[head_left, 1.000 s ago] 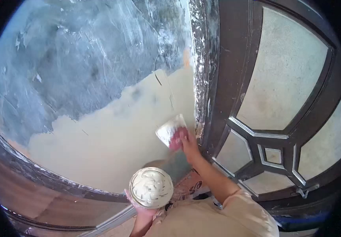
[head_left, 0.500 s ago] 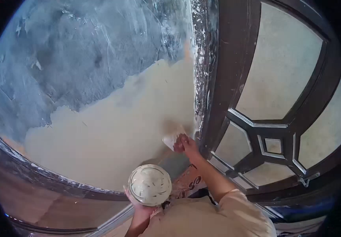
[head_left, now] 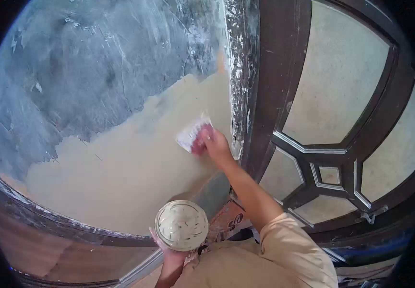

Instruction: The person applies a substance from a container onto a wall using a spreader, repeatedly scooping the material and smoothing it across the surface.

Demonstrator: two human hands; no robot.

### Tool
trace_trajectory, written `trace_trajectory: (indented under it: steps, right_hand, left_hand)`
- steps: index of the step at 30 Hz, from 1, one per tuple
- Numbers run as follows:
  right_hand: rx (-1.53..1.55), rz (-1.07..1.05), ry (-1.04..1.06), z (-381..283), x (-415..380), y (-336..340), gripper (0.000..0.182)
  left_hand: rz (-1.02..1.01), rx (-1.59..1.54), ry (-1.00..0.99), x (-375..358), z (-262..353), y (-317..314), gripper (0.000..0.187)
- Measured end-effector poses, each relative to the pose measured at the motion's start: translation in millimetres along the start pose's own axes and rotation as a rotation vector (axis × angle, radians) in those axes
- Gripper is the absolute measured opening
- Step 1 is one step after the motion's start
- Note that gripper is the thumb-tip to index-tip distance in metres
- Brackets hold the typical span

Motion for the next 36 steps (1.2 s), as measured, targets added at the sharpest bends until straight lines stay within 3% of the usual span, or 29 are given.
trace_trajectory:
  steps: [2, 4, 5, 6, 7, 9, 13, 15, 17, 18, 19, 21, 22, 25, 26, 29, 31, 33, 34, 36]
  right_hand:
    - [-0.026, -0.077, -0.380, 115.9, -37.4, 26.8, 0.033]
    - [-0.111, 0.071, -0.433, 176.9, -91.4, 63.2, 0.033]
    - [-0.113, 0.070, -0.435, 176.4, -107.7, 68.7, 0.033]
    - [-0.061, 0.084, -0.450, 169.5, -118.9, 73.2, 0.032]
    - [-0.009, 0.098, -0.464, 163.2, -123.4, 77.2, 0.031]
    - [0.072, 0.119, -0.394, 132.9, -99.3, 77.4, 0.030]
    - [0.207, 0.030, -0.302, 37.6, -20.3, 71.2, 0.027]
    - [0.197, 0.020, -0.102, -30.0, 7.9, 64.5, 0.024]
    - [0.326, 0.019, -0.068, -57.8, 23.2, 51.5, 0.024]
    - [0.455, 0.022, -0.040, -65.8, 30.5, 48.6, 0.023]
    - [0.459, 0.012, -0.039, -67.3, 38.4, 47.4, 0.023]
    - [0.408, 0.075, -0.017, -77.4, 50.9, 50.9, 0.024]
    - [0.409, 0.082, -0.096, -75.3, 53.6, 54.2, 0.025]
    - [0.361, 0.085, -0.023, -85.3, 74.1, 57.3, 0.025]
    - [0.291, 0.125, 0.102, -82.8, 83.5, 59.6, 0.023]
    - [0.194, 0.157, 0.101, -45.2, 75.8, 72.2, 0.021]
    - [0.284, 0.126, 0.000, -19.7, 56.7, 76.8, 0.022]
    - [0.418, 0.152, -0.276, -3.6, 36.1, 78.5, 0.024]
    - [0.546, 0.134, -0.163, -24.4, 37.2, 73.9, 0.024]
    - [0.531, 0.105, -0.137, -51.9, 47.5, 67.7, 0.024]
  left_hand:
    - [-0.015, 0.016, -0.064, -0.5, 4.7, 3.5, 0.078]
    - [0.006, 0.029, -0.047, 0.2, 0.5, 8.0, 0.079]
    - [0.015, 0.047, -0.021, 1.5, -4.3, 8.6, 0.080]
    - [0.218, -0.159, -0.020, -0.5, -9.6, 25.2, 0.081]
    - [0.214, -0.159, -0.021, 4.3, -13.0, 22.4, 0.081]
    - [0.459, -0.053, 0.004, 10.8, -20.7, 26.0, 0.083]
    - [0.466, -0.006, -0.021, 24.1, -30.5, 17.0, 0.082]
    - [0.421, 0.062, -0.039, 29.2, -33.5, 10.7, 0.082]
    - [0.351, -0.376, -0.142, 33.3, -35.4, -2.1, 0.082]
    - [0.329, 0.061, -0.063, 35.6, -34.6, -2.4, 0.079]
    - [0.329, 0.062, -0.074, 34.9, -34.8, -2.8, 0.079]
    - [0.165, 0.445, -0.173, 37.9, -24.0, -32.6, 0.079]
    - [0.209, 0.187, -0.099, 36.7, -31.7, -24.2, 0.080]
    - [0.279, 0.319, -0.224, 23.0, -26.6, -4.0, 0.082]
    - [0.283, 0.321, -0.230, 25.1, -27.5, -5.0, 0.082]
    - [0.299, 0.228, -0.190, 30.9, -34.2, -9.2, 0.083]
    - [0.306, 0.163, -0.165, 34.4, -38.5, -12.5, 0.083]
    - [0.312, 0.098, -0.145, 38.7, -42.7, -13.9, 0.083]
    - [0.315, 0.098, -0.151, 39.4, -43.1, -14.1, 0.083]
    - [0.269, 0.170, -0.138, 42.1, -44.9, -19.8, 0.083]
Point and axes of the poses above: each hand's wrist, its own x-axis towards the middle knuckle, its own y-axis out of the back of the hand, z = x × y, the point moved 10 cm from there along x, towards the middle knuckle, and after that the axes turned 3 degrees about -x, right-handed, at the moved point
